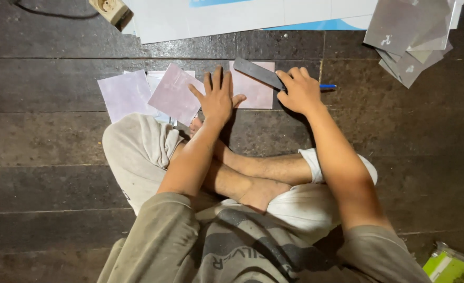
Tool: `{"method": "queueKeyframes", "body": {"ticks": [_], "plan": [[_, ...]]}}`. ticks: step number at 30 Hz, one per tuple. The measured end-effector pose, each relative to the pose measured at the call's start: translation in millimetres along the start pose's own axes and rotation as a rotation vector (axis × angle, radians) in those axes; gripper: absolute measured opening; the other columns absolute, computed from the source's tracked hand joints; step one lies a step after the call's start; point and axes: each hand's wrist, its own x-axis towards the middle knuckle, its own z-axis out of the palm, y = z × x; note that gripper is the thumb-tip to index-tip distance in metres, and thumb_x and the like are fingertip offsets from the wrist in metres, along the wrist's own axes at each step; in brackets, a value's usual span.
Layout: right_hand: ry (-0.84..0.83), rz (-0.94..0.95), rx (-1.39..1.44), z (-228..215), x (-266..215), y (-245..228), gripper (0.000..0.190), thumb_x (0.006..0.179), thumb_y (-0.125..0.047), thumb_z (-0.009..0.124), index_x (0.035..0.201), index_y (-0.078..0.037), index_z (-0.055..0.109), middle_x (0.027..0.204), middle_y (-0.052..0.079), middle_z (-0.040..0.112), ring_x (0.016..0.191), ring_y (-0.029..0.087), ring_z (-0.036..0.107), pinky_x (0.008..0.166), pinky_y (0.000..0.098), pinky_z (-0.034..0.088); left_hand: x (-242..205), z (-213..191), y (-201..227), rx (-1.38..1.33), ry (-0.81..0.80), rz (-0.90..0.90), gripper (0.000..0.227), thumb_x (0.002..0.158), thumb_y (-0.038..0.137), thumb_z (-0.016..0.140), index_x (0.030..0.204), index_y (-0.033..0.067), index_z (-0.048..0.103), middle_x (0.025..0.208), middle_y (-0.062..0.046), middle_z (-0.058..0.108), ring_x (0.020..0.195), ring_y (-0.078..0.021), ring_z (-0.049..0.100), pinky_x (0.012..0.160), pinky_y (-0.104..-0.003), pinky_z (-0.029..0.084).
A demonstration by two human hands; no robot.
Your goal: Marking lines on small pieces of paper using a ruler and a pen while sitting on the floor.
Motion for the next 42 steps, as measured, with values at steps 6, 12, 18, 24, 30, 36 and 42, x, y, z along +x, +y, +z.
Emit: {"method": "queueKeyframes", "body": {"ticks": [6,12,18,24,30,36,42], "plan": [[-0.05,-0.059,0.047,-2.1,-22.8,-1.0,0.048,0.085,-0.024,0.069,0.132,-0.014,0.073,0.109,0.012,0.064,0.105,0.03,0.058,0.07,0.0373,0.059,-7.1,9.6,8.7,0.029,0.048,-0.027,0.098,0.086,0.068,0.071,0.16,0.0213,0.028,0.167,-0.004,0.026,0.15,-0.0311,0.028,0.112,-0.081,0.009],[-0.021,-0.066,-0.028,16.4,0.9,-10.6,0.063,0.086,-0.036,0.073,0.145,-0.017,0.063,0.134,0.011,0.058,0.108,0.032,0.054,0.075,0.0402,0.058,-5.2,22.0,12.3,-0.004,0.211,-0.059,0.092,0.086,0.067,0.071,0.154,0.0143,0.037,0.161,-0.01,0.035,0.148,-0.0318,0.033,0.113,-0.08,0.007],[-0.114,-0.067,-0.047,13.2,19.0,-24.1,0.062,0.094,-0.04,0.068,0.151,-0.019,0.057,0.151,0.005,0.051,0.108,0.034,0.051,0.078,0.044,0.054,2.8,11.4,6.9,-0.01,0.073,-0.016,0.087,0.092,0.061,0.07,0.158,0.0205,0.033,0.165,-0.006,0.026,0.145,-0.0378,0.029,0.107,-0.087,0.003],[-0.009,-0.105,-0.062,21.7,35.7,-22.8,0.046,0.097,-0.036,0.068,0.14,-0.02,0.066,0.127,0.007,0.057,0.102,0.034,0.052,0.071,0.0439,0.051,8.1,4.1,7.4,0.008,0.06,-0.016,0.093,0.09,0.064,0.07,0.16,0.0177,0.03,0.166,-0.005,0.027,0.141,-0.0379,0.034,0.104,-0.089,0.006],[0.021,-0.087,-0.044,26.9,39.6,-33.2,0.049,0.095,-0.038,0.071,0.14,-0.016,0.066,0.118,0.009,0.055,0.101,0.034,0.052,0.07,0.0433,0.051,16.9,10.1,-1.0,0.033,0.155,0.019,0.093,0.085,0.061,0.076,0.157,0.019,0.034,0.161,-0.001,0.037,0.135,-0.032,0.041,0.102,-0.089,0.008],[-0.018,0.037,-0.083,20.2,50.3,-40.5,0.049,0.096,-0.037,0.072,0.142,-0.022,0.063,0.127,0.007,0.053,0.102,0.029,0.048,0.079,0.0402,0.048,27.2,9.4,-4.4,-0.048,0.223,0.027,0.083,0.083,0.068,0.073,0.149,0.0269,0.045,0.151,0.004,0.042,0.129,-0.0323,0.046,0.101,-0.093,0.011],[0.364,-0.094,0.118,25.9,66.7,-38.0,0.023,0.086,-0.022,0.083,0.107,-0.012,0.078,0.1,0.0,0.062,0.092,0.022,0.054,0.07,0.0341,0.05,30.0,15.1,-6.7,-0.035,0.325,0.077,0.064,0.083,0.074,0.063,0.133,0.0335,0.061,0.148,0.003,0.041,0.126,-0.0312,0.044,0.102,-0.09,0.012]]}}
